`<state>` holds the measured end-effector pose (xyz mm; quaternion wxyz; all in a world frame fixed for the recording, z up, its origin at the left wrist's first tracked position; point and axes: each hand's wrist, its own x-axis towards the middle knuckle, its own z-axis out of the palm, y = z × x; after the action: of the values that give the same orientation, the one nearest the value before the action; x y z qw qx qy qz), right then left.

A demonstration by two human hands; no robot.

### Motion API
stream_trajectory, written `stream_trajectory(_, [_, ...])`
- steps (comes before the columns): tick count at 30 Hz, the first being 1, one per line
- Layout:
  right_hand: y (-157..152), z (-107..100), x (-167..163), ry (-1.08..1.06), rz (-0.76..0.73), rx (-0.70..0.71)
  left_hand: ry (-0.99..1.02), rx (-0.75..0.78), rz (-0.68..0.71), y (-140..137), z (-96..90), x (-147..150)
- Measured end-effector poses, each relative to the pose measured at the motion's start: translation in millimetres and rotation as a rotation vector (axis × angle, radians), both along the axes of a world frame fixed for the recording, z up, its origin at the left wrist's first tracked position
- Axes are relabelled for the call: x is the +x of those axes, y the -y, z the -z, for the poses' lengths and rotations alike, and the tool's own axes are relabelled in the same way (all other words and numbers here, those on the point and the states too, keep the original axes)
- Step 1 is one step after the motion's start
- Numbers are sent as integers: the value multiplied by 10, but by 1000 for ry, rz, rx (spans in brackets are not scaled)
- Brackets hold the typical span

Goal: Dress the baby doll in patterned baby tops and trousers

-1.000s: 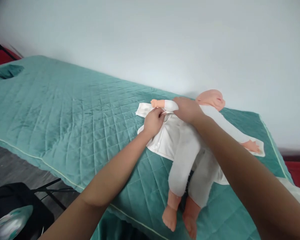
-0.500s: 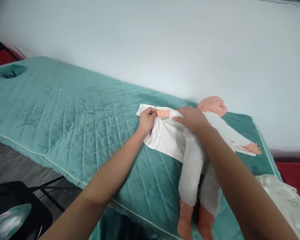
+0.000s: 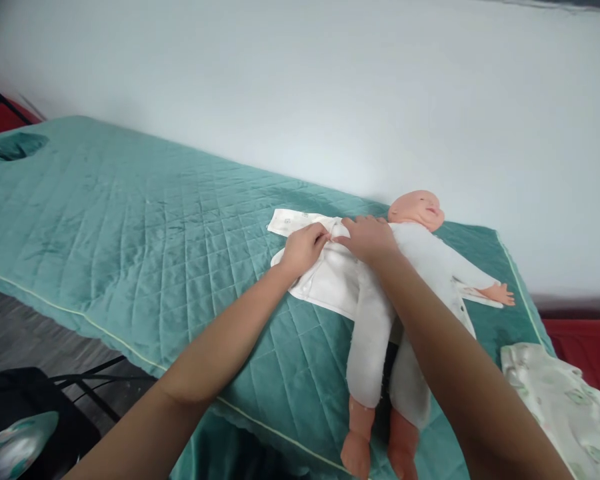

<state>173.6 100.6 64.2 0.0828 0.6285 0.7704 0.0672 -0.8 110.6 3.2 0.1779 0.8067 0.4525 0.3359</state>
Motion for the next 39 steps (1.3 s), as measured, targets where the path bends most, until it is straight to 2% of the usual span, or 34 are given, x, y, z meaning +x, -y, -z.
stream_trajectory(2, [-18, 13, -26, -9, -4, 6, -47, 12, 103, 24, -7, 23])
stream_trajectory(4, [-8, -9, -30, -51, -7, 27, -36, 26, 116, 39, -17, 17])
stream_trajectory(7, [120, -104, 82, -228, 10, 126, -8, 67, -113, 52, -29, -50])
stream_trajectory(9, [306, -162, 262, -412, 59, 258, -47, 56, -298, 63, -29, -111])
stream_trajectory(11, [562, -168, 504, -600, 150, 448, -126, -1, -390, 77, -21, -158])
stream_trajectory(13, [844, -106, 760, -740, 324, 696, -185, -71, -390, 93, -9, -180])
stream_trajectory(15, [1091, -1, 977, -780, 526, 811, -195, -132, -349, 107, 0, -180])
stream_trajectory(18, [1291, 141, 1160, -832, 706, 608, -130, -180, -274, 126, -3, -144])
stream_trajectory(20, [1311, 189, 1195, -866, 757, 476, -34, -181, -231, 145, -29, -88])
stream_trajectory(22, [1285, 215, 1191, -936, 766, 419, 80, -180, -184, 169, -81, 3])
stream_trajectory(25, [1246, 267, 1172, -1133, 742, 413, 189, -219, -109, 198, -199, 199])
stream_trajectory(28, [1233, 347, 1173, -1251, 717, 448, 191, -270, -152, 200, -330, 428])
stream_trajectory(33, [1229, 427, 1168, -1234, 671, 487, 75, -248, -193, 191, -472, 736])
stream_trajectory(36, [1237, 425, 1101, -1222, 590, 491, 41, -188, -135, 201, -535, 828])
stream_trajectory(39, [1238, 417, 990, -1263, 494, 418, 38, -135, -71, 196, -627, 862])
